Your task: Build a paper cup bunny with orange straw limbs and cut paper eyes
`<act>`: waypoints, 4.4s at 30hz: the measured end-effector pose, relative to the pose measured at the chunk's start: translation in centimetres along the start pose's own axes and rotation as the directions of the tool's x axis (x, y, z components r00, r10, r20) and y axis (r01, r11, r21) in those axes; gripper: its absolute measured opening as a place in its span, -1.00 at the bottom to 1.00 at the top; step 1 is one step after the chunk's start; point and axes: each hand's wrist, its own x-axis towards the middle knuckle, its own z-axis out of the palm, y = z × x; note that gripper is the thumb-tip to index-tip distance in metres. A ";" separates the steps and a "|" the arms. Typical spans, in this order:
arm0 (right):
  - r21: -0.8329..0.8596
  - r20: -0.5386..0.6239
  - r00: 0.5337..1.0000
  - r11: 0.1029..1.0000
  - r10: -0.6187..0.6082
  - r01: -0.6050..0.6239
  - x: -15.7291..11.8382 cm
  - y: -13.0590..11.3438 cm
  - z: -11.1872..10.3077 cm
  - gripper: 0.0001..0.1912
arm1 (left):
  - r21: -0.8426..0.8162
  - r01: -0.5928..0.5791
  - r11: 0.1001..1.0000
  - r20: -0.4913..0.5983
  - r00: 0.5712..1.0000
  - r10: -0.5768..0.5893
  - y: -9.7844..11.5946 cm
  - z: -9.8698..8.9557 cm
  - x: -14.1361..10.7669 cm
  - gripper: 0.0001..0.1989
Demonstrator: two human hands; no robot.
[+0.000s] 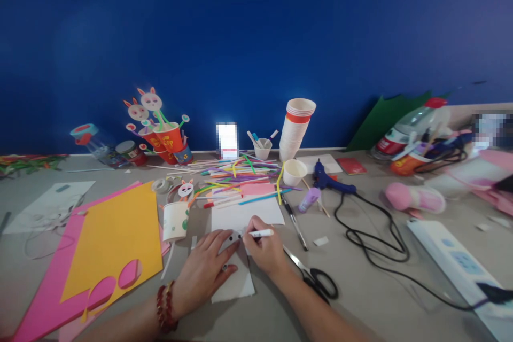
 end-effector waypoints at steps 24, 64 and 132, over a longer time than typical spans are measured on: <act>-0.004 -0.007 1.000 1.000 -0.018 0.018 -0.1 0.1 0.0 -0.82 | 0.004 -0.012 1.000 -0.016 1.000 0.012 -0.1 0.1 0.1 -0.59; -0.005 -0.017 1.000 1.000 -0.015 0.015 0.0 -0.2 -0.1 -0.83 | 0.017 -0.007 1.000 -0.017 1.000 0.007 0.0 0.1 0.1 -0.59; 0.030 0.134 0.871 0.881 -0.472 0.473 -2.3 -4.2 -0.2 -0.94 | -0.292 -0.125 0.948 -0.314 0.949 0.028 -0.1 -0.3 0.2 -0.74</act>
